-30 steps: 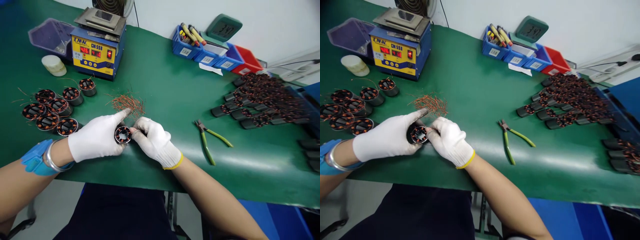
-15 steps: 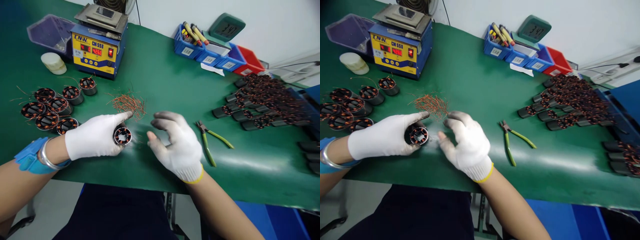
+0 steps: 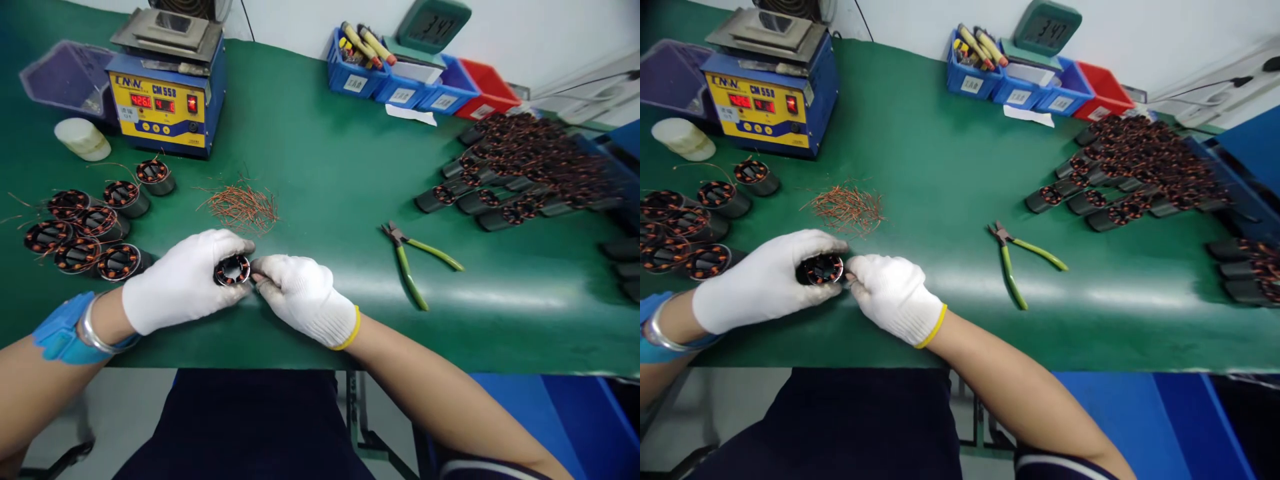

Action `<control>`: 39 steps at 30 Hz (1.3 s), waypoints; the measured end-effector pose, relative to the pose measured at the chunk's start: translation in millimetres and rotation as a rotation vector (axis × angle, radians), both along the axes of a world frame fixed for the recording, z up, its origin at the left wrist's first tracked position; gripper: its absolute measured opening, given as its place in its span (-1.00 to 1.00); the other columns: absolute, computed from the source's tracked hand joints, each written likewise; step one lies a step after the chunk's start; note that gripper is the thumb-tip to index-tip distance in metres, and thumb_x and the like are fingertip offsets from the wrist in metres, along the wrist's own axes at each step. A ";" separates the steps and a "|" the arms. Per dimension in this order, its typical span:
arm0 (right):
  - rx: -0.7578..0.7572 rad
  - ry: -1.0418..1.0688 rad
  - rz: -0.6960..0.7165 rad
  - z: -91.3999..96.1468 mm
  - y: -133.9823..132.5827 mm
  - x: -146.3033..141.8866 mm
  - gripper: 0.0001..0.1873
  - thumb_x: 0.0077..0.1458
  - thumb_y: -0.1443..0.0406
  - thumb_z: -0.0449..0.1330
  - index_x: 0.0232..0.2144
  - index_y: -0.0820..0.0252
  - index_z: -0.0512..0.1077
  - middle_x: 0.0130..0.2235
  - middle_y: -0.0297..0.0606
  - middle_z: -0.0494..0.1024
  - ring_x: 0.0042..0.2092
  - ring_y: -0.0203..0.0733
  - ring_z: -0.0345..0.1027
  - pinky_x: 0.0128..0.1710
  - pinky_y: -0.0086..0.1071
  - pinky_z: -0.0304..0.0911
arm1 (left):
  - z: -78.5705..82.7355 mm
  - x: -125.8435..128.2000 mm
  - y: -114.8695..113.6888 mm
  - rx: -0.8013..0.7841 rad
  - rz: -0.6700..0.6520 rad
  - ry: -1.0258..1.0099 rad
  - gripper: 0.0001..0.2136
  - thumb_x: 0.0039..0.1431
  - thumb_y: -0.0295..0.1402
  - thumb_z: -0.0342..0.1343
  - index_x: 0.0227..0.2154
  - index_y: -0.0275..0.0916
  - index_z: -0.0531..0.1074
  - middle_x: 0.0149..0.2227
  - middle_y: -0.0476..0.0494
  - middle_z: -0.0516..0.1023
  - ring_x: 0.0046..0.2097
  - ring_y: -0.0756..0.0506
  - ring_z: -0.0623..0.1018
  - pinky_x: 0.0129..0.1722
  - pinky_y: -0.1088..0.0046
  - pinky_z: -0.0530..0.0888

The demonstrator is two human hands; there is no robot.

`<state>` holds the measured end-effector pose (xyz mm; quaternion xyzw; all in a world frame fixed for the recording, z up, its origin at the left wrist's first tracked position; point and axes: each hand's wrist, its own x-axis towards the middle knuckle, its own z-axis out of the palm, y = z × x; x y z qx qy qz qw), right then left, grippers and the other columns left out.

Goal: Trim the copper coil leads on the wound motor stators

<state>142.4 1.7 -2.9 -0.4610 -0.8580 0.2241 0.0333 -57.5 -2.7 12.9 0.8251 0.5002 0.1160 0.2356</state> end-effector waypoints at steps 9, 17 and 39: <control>-0.189 0.066 -0.028 16.7 6.0 21.6 -0.75 0.20 0.22 0.08 -0.16 0.02 0.52 -0.20 -0.33 0.62 -0.21 -0.19 0.46 -0.34 -0.41 0.14 | -12.8 12.5 -4.4 0.067 -0.073 -0.108 -0.87 0.09 -0.40 0.05 -0.27 -0.25 0.34 -0.24 -0.13 0.43 -0.20 -0.12 0.41 -0.18 0.29 0.40; -0.280 0.096 -0.054 27.9 9.0 29.7 -0.78 0.12 0.28 0.13 -0.22 0.00 0.54 -0.26 -0.38 0.61 -0.29 -0.25 0.42 -0.40 -0.43 0.11 | -26.1 17.7 -6.5 0.214 -0.129 -0.215 -0.93 0.12 -0.45 0.01 -0.31 -0.29 0.31 -0.30 -0.19 0.39 -0.26 -0.13 0.37 -0.27 0.27 0.37; -0.761 0.534 -0.162 -5.2 10.6 13.8 -0.79 0.13 0.22 0.11 -0.41 0.23 0.46 -0.52 -0.34 0.51 -0.50 -0.34 0.38 -0.52 -0.51 0.22 | -13.3 7.4 -11.3 0.001 -0.023 -0.305 -0.33 -0.05 -0.42 0.08 0.19 -0.37 0.07 0.11 -0.42 0.33 0.12 -0.30 0.40 0.08 0.04 0.41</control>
